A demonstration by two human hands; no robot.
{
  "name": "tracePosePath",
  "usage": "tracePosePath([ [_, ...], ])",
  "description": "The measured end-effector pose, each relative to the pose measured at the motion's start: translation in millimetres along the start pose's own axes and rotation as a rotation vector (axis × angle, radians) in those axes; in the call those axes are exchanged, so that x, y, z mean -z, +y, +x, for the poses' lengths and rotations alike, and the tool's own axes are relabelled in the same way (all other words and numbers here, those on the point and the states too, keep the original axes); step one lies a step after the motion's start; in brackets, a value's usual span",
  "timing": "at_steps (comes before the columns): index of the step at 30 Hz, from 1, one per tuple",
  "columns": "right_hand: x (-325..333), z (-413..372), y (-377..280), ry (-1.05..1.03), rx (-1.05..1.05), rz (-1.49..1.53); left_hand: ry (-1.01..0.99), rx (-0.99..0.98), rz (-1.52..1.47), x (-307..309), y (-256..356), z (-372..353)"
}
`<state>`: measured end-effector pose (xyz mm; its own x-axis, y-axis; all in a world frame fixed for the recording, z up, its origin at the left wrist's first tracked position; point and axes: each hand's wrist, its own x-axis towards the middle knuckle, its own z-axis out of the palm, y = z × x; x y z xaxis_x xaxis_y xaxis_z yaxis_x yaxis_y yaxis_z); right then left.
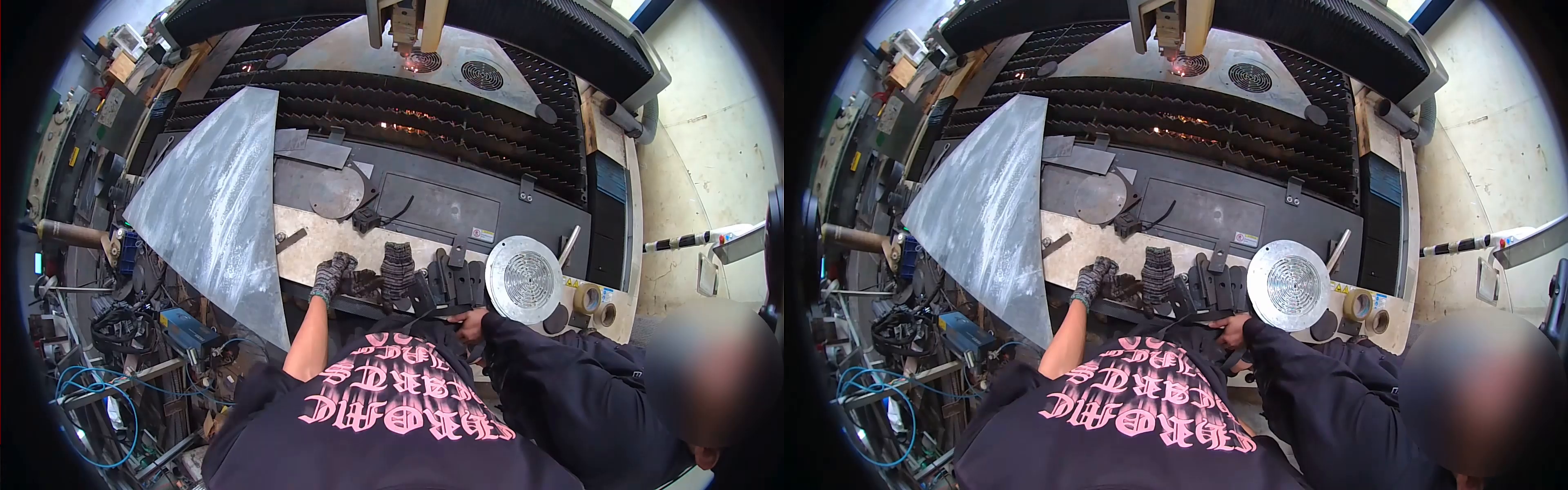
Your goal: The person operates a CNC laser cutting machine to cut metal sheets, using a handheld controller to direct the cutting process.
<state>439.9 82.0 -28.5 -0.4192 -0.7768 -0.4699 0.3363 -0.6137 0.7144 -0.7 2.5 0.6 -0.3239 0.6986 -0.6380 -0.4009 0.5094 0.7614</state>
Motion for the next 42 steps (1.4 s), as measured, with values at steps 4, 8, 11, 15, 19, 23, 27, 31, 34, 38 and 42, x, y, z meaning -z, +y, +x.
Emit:
tracePosePath([
  [4, 12, 8, -11, -0.056, -0.078, -0.004, -0.013, 0.017, -0.084, 3, -9, 8],
  [8, 4, 0, -4, -0.082, -0.116, 0.095, 0.013, -0.027, 0.061, 6, -11, 9],
  [11, -6, -5, 3, -0.055, -0.114, 0.200, -0.005, 0.015, -0.030, 3, -6, 4],
  [15, 0, -1, 0, -0.021, -0.074, 0.194, -0.017, 0.014, -0.015, 3, -4, 3],
  [19, 5, 1, -4, -0.054, -0.100, 0.109, 0.025, 0.035, 0.013, -5, 9, -9],
  [23, 6, 4, -7, -0.010, -0.065, -0.052, 0.012, 0.003, -0.023, 6, -11, 11],
  [27, 12, 6, -13, -0.043, -0.095, -0.159, 0.003, 0.004, -0.010, 6, -8, 7],
  [31, 9, 6, -8, -0.011, -0.059, -0.062, 0.014, 0.014, -0.030, 3, -6, 5],
  [34, 4, 4, -4, 0.000, -0.034, 0.009, -0.016, 0.003, -0.087, 5, -11, 9],
  [38, 11, 8, -10, -0.002, -0.054, -0.086, 0.009, 0.006, -0.093, 6, -13, 11],
  [42, 13, 9, -12, -0.019, -0.059, -0.119, -0.031, 0.000, -0.068, 4, -6, 5],
])
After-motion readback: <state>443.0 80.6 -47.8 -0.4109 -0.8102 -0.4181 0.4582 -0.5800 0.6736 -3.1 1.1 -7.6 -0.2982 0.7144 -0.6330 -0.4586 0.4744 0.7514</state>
